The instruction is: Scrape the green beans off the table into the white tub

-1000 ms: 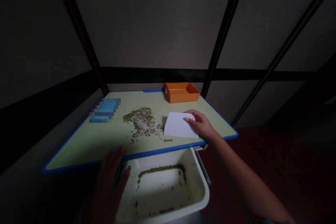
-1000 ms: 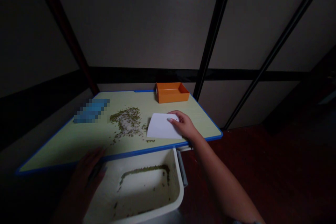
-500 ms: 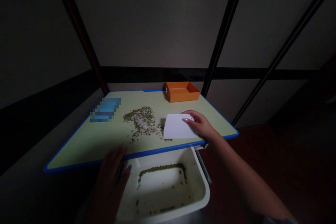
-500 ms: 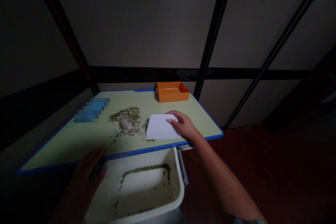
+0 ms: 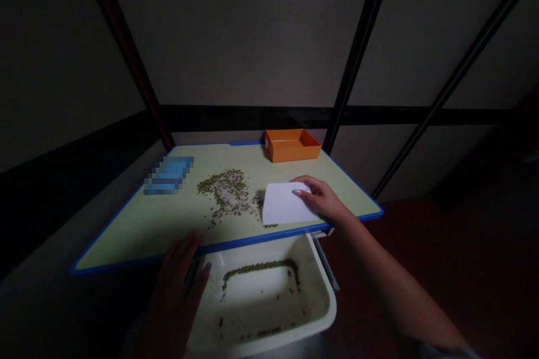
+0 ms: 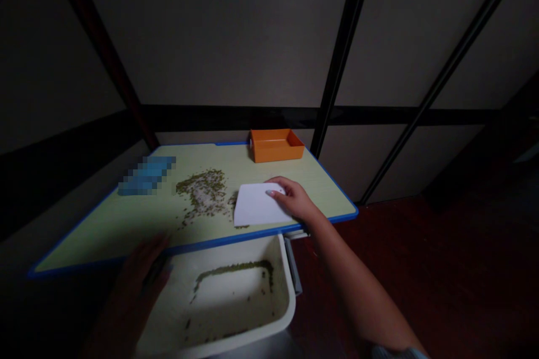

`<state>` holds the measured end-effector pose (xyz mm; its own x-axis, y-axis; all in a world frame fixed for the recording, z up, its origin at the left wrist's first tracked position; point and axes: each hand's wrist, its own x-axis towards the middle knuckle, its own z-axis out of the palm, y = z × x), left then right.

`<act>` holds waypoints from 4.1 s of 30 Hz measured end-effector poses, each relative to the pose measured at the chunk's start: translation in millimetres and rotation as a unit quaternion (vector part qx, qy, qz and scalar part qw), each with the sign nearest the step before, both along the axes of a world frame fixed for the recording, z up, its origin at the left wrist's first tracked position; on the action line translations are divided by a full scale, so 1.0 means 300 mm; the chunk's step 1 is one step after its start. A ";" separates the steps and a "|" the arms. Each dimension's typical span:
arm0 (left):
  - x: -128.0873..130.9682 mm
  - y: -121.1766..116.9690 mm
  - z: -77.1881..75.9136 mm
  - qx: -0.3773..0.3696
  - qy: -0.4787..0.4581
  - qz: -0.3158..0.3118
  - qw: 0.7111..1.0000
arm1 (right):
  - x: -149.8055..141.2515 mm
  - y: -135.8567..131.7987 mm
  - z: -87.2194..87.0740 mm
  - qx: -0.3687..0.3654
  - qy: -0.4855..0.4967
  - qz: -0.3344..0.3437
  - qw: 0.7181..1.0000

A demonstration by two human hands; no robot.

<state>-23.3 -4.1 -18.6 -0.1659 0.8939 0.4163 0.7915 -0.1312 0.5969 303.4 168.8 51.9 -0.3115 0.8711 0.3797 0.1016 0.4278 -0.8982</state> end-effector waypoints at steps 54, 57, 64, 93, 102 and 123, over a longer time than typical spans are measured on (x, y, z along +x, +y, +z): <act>0.044 -0.014 0.005 0.044 0.004 0.024 0.999 | -0.003 -0.025 -0.002 0.002 -0.074 -0.018 0.997; 0.052 -0.021 0.014 0.033 0.000 0.025 0.999 | -0.005 -0.031 0.001 0.012 -0.081 -0.020 0.996; 0.053 -0.022 0.015 0.036 -0.007 0.025 0.999 | -0.010 -0.035 0.002 0.014 -0.084 -0.018 0.996; 0.052 -0.014 0.021 0.032 0.007 0.025 0.999 | -0.079 -0.040 -0.010 0.050 -0.104 0.007 0.993; 0.046 -0.009 0.031 0.014 -0.006 0.020 1.000 | -0.073 -0.054 0.003 0.070 -0.101 0.007 0.992; 0.052 -0.012 0.038 0.023 0.002 0.017 1.000 | -0.066 -0.067 0.005 0.068 -0.111 -0.046 0.990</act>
